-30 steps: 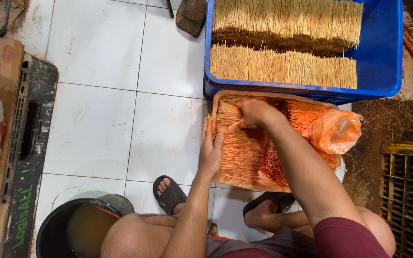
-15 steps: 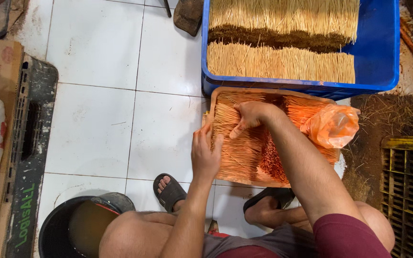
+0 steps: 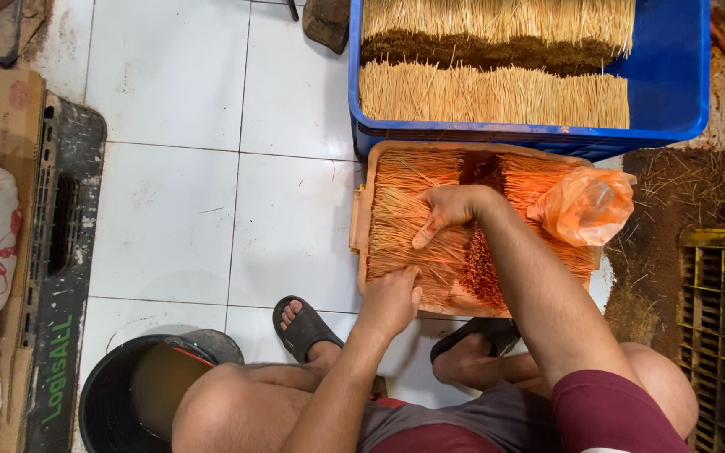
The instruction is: The person sits on the floor and repeatedly rubs a red powder onto bundles of thin wooden skewers arranged in a tray. They transfer coated skewers to a blue bin and continue applying the powder to new bundles.
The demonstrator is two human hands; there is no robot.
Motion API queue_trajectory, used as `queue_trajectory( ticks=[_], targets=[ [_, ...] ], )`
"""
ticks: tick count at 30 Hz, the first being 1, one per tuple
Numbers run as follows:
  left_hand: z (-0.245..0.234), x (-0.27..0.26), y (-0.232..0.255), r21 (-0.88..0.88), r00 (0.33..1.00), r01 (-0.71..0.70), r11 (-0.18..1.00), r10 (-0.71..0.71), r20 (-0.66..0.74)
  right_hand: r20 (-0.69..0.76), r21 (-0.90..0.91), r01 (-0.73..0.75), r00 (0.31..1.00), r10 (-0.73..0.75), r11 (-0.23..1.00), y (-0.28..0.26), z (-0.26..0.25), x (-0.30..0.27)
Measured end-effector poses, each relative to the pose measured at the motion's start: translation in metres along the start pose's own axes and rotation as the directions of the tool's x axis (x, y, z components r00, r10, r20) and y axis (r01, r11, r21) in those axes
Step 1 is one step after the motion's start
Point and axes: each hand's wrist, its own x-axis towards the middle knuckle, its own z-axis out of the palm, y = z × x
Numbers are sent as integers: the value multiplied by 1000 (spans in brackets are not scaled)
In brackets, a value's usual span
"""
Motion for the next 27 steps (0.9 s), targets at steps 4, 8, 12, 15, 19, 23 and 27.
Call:
queue_trajectory(
  ticks=[4,8,12,15,19,23,27],
  targets=[
    [-2,7,1,-10,1000,28,1000,-28,2,-31,-109,-24,999,21,994,0,4,-1],
    [-11,7,5,-36,992,100,994,-97,80,-1,-10,39,999,-39,999,0,9,-4],
    [-19,9,6,-48,994,76,996,-71,86,20,-30,164,986,-164,986,1,7,-4],
    [-21,8,9,-102,1000,-23,995,24,11,29,58,89,995,-91,994,3,-1,-11],
    [-30,9,11,-117,999,-40,992,44,31,42,139,174,983,-181,975,3,-6,-13],
    [-40,6,19,-131,997,-38,991,47,63,49,168,173,982,-184,970,14,-9,-15],
    [-52,6,30,-143,997,-59,988,67,49,66,223,161,982,-179,962,22,-10,-10]
  ],
)
